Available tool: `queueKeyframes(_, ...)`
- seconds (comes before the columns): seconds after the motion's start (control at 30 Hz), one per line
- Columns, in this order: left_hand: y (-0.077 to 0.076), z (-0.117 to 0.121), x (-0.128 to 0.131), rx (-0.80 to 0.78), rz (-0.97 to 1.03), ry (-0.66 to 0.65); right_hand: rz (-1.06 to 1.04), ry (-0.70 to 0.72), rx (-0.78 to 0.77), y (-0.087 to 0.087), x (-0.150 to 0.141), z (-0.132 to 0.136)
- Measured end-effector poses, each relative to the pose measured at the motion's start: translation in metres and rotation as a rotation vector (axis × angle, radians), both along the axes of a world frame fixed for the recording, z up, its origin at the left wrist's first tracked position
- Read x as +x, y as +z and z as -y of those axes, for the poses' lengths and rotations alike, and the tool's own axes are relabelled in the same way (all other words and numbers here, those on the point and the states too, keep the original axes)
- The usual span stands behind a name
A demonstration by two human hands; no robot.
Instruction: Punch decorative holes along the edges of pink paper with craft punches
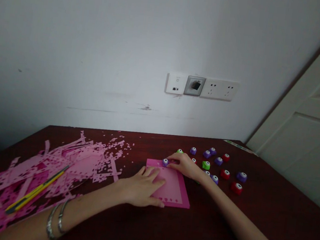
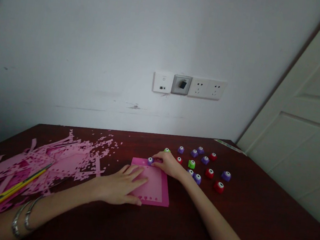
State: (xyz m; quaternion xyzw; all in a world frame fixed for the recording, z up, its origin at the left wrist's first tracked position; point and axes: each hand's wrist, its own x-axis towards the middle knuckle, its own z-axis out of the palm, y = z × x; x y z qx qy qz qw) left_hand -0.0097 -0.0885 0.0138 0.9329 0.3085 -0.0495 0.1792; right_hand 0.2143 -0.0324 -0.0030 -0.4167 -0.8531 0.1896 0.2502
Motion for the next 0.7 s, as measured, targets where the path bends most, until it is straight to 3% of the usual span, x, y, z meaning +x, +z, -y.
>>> queueKeyframes(0.17,0.003,-0.005,0.004,0.175,0.085,0.017,0.023,-0.021,0.022,-0.002,0.002,-0.001)
queueKeyframes(0.33,0.005,-0.025,0.000,0.352,0.080,0.202,0.077,-0.102,-0.067,0.009,0.008,-0.001)
queueKeyframes(0.43,0.001,-0.037,-0.005,0.317,0.035,0.286,0.158,-0.044,-0.159,0.012,0.012,-0.001)
queueKeyframes(0.7,-0.010,-0.055,-0.014,0.116,0.101,0.377,0.205,-0.086,-0.185,0.008,0.007,0.002)
